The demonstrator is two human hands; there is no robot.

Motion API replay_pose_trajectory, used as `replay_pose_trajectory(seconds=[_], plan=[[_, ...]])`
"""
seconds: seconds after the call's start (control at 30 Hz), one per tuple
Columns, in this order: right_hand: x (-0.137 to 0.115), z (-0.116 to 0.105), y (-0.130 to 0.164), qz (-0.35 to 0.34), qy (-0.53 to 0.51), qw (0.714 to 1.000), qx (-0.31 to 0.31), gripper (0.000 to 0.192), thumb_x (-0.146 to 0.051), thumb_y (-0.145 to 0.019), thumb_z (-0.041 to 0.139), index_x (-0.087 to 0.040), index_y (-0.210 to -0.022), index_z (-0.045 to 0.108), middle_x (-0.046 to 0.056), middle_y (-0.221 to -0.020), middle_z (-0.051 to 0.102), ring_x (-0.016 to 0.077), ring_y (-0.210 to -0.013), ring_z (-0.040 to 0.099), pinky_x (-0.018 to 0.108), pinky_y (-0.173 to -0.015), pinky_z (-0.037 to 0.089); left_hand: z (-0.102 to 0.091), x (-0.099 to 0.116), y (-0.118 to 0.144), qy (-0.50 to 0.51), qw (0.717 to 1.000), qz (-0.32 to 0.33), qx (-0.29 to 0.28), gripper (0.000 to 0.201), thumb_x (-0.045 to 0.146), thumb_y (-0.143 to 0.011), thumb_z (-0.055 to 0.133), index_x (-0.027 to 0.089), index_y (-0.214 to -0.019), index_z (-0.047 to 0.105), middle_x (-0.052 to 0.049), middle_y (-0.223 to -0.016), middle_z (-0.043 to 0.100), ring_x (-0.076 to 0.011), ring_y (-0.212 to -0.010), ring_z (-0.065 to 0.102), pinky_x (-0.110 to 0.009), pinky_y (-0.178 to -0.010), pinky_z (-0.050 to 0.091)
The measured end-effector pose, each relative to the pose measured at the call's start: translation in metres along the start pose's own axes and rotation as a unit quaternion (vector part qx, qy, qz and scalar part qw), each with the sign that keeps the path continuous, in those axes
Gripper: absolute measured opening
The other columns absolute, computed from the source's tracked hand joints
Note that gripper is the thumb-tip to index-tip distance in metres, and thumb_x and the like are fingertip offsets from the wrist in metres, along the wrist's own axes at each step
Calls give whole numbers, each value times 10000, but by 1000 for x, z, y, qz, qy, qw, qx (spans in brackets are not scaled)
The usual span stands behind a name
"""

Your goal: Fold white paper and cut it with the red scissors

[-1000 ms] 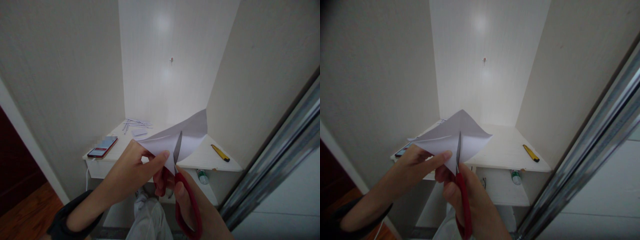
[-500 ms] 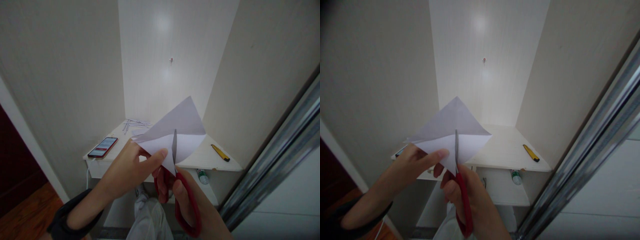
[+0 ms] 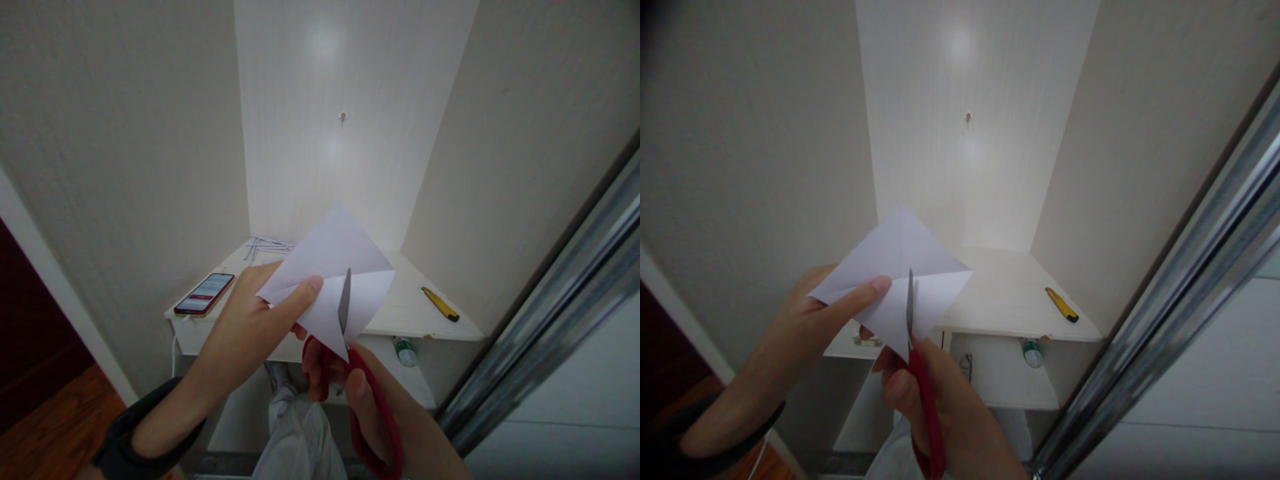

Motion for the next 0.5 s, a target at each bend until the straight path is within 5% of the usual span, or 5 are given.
replay_pose_trajectory(seconds=[0.23, 0.5], plan=[[-10, 5, -4, 21, -23, 999, -20, 637, -769, -798, 333, -229, -1087, 511, 91, -864, 506, 187, -638, 438, 353, -586, 377, 1, -1, -1, 15, 1000, 5, -20, 318, 251, -845, 543, 181, -539, 497, 89, -466, 510, -57, -427, 478, -147, -419, 357], [-19, 7, -7, 71, -25, 997, -23, 652, -833, -735, 325, -204, -826, 473, 20, -701, 416, 137, -530, 367, 292, -492, 300, 0, -4, 0, 26, 1000, 3, -14, 332, 294, -840, 557, 186, -530, 507, 86, -463, 516, -55, -423, 476, -140, -416, 358]])
Point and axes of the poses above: each hand's wrist, its own y-axis away from the middle knuckle, its own z-axis out of the palm, x = y × z, the point moved 2 cm from there along -y, towards the middle knuckle
